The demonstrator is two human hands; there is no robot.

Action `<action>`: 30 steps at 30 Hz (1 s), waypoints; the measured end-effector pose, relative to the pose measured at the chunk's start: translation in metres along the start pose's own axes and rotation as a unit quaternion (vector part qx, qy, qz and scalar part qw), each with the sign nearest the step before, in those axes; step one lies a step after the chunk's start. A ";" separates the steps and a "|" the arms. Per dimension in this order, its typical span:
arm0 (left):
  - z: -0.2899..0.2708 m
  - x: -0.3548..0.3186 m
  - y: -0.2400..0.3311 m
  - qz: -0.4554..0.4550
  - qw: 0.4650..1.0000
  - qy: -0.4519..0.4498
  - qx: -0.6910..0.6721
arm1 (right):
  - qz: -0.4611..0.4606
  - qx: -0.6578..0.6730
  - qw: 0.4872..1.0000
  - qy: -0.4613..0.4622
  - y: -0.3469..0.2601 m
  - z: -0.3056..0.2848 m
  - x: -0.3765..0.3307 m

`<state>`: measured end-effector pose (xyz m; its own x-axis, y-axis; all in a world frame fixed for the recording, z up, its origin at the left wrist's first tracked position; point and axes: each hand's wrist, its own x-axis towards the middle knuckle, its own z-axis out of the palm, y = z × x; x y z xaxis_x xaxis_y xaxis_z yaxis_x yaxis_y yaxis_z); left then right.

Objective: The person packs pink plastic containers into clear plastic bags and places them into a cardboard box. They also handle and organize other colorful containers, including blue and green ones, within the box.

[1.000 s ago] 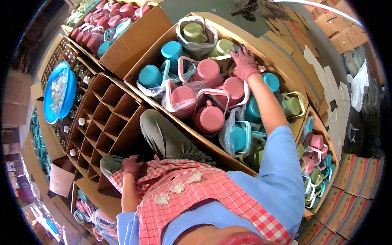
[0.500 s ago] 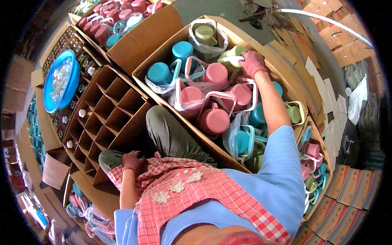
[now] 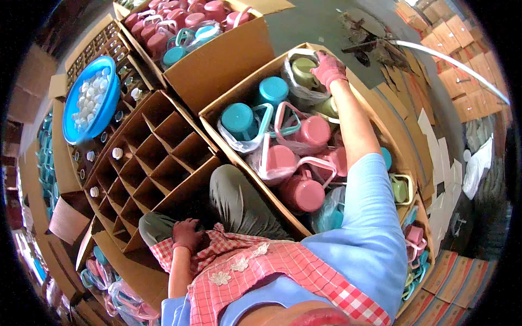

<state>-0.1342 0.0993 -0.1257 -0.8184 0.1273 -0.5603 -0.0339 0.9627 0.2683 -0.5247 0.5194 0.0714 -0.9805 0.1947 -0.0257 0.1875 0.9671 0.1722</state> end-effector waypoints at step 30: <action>-0.023 0.013 0.043 -0.092 0.994 -0.064 -0.019 | -0.116 0.214 0.957 0.155 0.097 0.097 -0.144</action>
<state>-0.1590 0.1372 -0.1034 -0.7168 -0.0180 -0.6971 -0.1992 0.9633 0.1799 -0.3598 0.6008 -0.0035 -0.9563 -0.0274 0.2912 -0.0960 0.9699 -0.2239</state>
